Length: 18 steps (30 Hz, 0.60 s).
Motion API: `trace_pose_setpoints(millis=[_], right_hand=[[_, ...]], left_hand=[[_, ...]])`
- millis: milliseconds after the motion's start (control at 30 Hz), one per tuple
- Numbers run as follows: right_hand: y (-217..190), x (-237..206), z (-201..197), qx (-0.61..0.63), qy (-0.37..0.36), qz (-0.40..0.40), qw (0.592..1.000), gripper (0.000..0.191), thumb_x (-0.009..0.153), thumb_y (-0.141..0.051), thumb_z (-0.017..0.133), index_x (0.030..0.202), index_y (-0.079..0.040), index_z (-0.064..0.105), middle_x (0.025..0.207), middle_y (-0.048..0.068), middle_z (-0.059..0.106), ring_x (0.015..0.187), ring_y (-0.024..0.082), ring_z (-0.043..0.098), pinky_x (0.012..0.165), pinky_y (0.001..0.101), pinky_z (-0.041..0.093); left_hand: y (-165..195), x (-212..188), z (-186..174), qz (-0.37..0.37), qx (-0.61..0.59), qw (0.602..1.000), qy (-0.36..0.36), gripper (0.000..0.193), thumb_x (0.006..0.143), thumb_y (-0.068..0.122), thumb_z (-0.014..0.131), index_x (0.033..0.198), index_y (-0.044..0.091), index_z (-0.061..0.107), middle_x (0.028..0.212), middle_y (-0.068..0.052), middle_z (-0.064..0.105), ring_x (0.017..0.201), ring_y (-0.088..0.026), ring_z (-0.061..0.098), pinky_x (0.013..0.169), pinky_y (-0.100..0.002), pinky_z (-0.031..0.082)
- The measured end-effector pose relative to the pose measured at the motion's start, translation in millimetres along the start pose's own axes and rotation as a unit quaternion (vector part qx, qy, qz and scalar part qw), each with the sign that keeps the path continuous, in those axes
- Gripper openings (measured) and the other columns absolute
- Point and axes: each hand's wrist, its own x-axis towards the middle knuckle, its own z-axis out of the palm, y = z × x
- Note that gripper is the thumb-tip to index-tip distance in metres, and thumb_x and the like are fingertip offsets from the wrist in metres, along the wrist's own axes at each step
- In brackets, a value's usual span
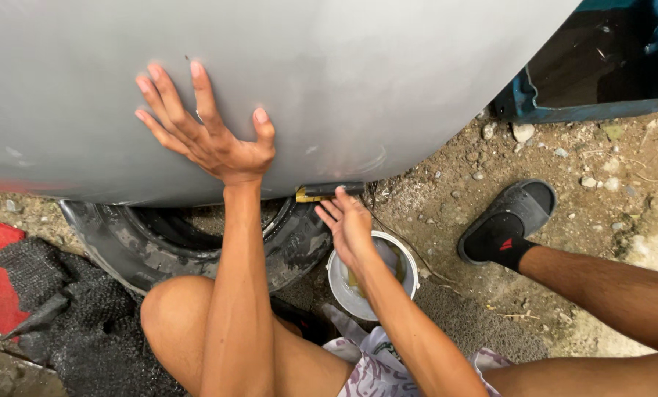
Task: The person sands a gray car panel with a sanding block, repeatedly dipping it in a bucket of water and wiping the surface with a cloth. The person also touches the panel to check smoothness.
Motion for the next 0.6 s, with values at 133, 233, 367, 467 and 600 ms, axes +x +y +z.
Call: trace_pose_setpoints(millis=[133, 233, 367, 467, 600], right_hand=[[-1.5, 3.2, 0.8, -0.002, -0.035, 0.016, 0.999, 0.020, 0.097, -0.016, 0.068, 0.098, 0.000, 0.057, 0.105, 0.016, 0.064, 0.103, 0.028, 0.066, 0.101, 0.0440, 0.058], [-23.8, -9.0, 2.1, 0.018, -0.011, 0.018, 1.000, 0.021, 0.094, -0.015, 0.068, 0.103, 0.002, 0.060, 0.105, 0.018, 0.064, 0.104, 0.030, 0.066, 0.101, 0.0430, 0.057], [-43.1, -30.3, 29.5, 0.100, 0.030, 0.047, 0.993, 0.030, 0.093, -0.015, 0.068, 0.114, 0.004, 0.056, 0.109, 0.019, 0.063, 0.111, 0.028, 0.065, 0.104, 0.0413, 0.052], [-42.0, -37.8, 52.2, 0.149, -0.062, 0.041, 0.986, 0.037, 0.095, -0.019, 0.073, 0.115, 0.003, 0.051, 0.113, 0.018, 0.060, 0.107, 0.026, 0.060, 0.105, 0.0439, 0.052], [-19.7, -36.0, 64.4, 0.135, -0.058, 0.049, 0.988, 0.042, 0.094, -0.023, 0.073, 0.117, 0.006, 0.053, 0.117, 0.022, 0.054, 0.110, 0.032, 0.061, 0.104, 0.0439, 0.054]], left_hand=[[0.4, 1.5, 0.3, -0.001, -0.001, 1.000, 0.003, 0.069, 0.100, 0.061, 0.047, 0.158, 0.024, 0.042, 0.167, -0.011, 0.030, 0.161, -0.032, 0.025, 0.131, -0.056, 0.010], [0.5, 1.9, -0.3, 0.002, -0.003, 1.000, -0.001, 0.069, 0.101, 0.061, 0.047, 0.158, 0.023, 0.041, 0.167, -0.011, 0.030, 0.161, -0.032, 0.024, 0.131, -0.056, 0.010], [0.0, 0.0, -1.2, -0.005, 0.007, 1.000, -0.003, 0.069, 0.101, 0.062, 0.046, 0.159, 0.025, 0.040, 0.168, -0.010, 0.029, 0.157, -0.030, 0.024, 0.132, -0.056, 0.011], [0.7, -2.0, -1.2, -0.009, -0.001, 1.000, -0.006, 0.069, 0.101, 0.063, 0.046, 0.159, 0.026, 0.040, 0.169, -0.009, 0.029, 0.158, -0.029, 0.024, 0.132, -0.055, 0.011], [2.6, -1.7, -1.7, -0.014, -0.010, 1.000, -0.003, 0.069, 0.099, 0.063, 0.047, 0.158, 0.025, 0.042, 0.168, -0.010, 0.030, 0.157, -0.029, 0.024, 0.132, -0.055, 0.010]])
